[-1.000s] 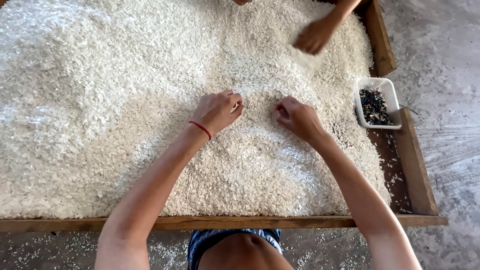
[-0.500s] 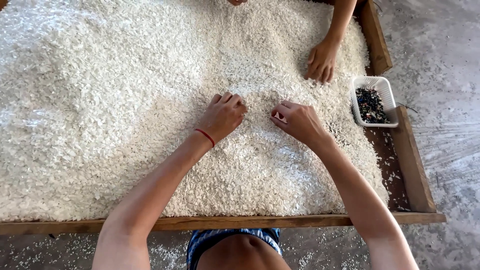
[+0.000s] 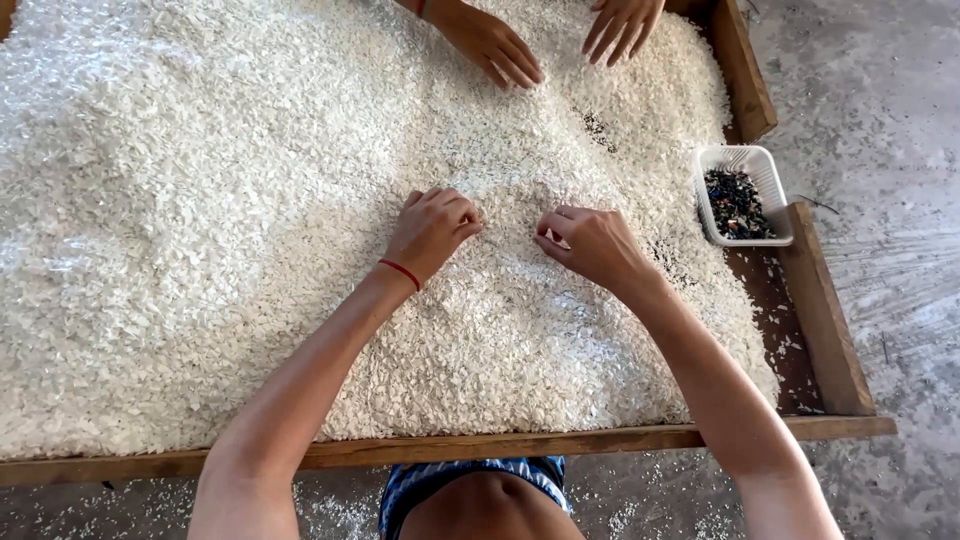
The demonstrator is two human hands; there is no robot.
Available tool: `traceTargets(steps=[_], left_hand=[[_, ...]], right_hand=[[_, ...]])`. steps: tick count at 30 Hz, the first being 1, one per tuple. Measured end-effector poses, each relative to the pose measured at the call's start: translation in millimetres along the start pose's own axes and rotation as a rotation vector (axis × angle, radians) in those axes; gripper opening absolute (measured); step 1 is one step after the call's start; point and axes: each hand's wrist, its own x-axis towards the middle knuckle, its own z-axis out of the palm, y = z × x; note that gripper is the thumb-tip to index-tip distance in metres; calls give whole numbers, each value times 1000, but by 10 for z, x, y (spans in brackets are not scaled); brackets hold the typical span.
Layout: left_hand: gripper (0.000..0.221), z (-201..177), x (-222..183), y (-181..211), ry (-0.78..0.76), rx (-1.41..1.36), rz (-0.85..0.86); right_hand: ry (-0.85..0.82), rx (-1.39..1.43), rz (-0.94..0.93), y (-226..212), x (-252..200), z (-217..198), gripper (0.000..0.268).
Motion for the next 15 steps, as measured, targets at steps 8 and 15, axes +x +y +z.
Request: traceTargets(steps=[8, 15], left_hand=[[13, -175, 52, 3, 99, -204, -131], [11, 115, 74, -111, 168, 207, 41]], right_hand=[[25, -13, 6, -136, -19, -51, 15], [-7, 3, -14, -142, -10, -45, 17]])
